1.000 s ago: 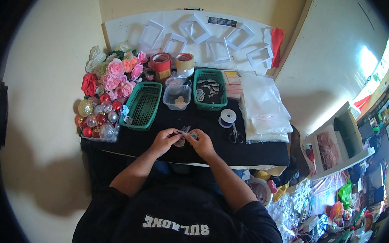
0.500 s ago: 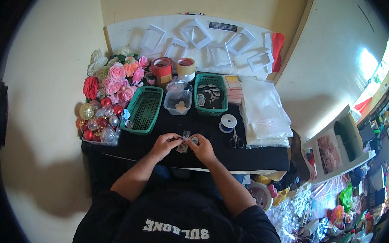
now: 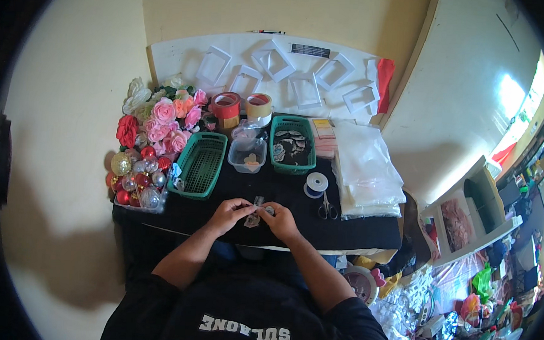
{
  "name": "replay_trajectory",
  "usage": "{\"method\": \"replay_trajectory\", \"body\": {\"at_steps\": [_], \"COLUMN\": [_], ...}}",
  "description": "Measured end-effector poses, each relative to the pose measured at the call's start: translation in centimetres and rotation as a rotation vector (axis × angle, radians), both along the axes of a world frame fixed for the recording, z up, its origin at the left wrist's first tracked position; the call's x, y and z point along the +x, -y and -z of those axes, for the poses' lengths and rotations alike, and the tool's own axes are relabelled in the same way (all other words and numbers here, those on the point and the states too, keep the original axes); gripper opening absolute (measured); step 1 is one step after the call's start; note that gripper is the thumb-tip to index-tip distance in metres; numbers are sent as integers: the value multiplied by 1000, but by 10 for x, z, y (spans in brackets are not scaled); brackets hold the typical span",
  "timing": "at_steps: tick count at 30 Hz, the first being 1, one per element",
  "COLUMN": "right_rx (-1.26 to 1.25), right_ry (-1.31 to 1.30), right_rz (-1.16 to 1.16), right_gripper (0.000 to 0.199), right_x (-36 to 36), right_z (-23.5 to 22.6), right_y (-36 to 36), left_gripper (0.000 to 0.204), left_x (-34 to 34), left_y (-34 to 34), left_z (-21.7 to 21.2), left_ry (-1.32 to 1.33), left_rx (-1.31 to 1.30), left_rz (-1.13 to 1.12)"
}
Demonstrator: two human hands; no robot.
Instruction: The recorder assembles small keychains or ornaments, attaches blue ribbons, and places them into small plastic bags.
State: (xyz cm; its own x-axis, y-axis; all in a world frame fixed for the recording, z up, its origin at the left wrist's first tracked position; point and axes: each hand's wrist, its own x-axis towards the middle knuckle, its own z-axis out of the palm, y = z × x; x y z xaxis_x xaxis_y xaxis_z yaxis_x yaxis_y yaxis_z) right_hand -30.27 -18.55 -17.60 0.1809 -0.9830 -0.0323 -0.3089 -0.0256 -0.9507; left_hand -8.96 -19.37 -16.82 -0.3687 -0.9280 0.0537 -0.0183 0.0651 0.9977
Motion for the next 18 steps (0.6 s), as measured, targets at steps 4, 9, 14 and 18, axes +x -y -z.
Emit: {"method": "replay_trajectory", "body": {"at_steps": [4,9,14,18], "right_rx": [4,-22,-46,-60], "right_ry": [-43,-58,-42,-27], "right_rz": [11,20,-12,-29], "right_gripper": [37,37,35,34], "right_x": [2,3,0,0], "right_z": [-8,-12,-9,-4], "right_y": [-3,-5,-4,-3], "left_gripper": [25,24,20,20], "left_x": [-4,2,2,1], "left_y": [-1,2,5,8], "left_z": [4,4,11,18], "left_ry": [-147,-59,-46,34], "left_rx": [44,45,10,-52], "left_rz": [-60,-12,2,25]}}
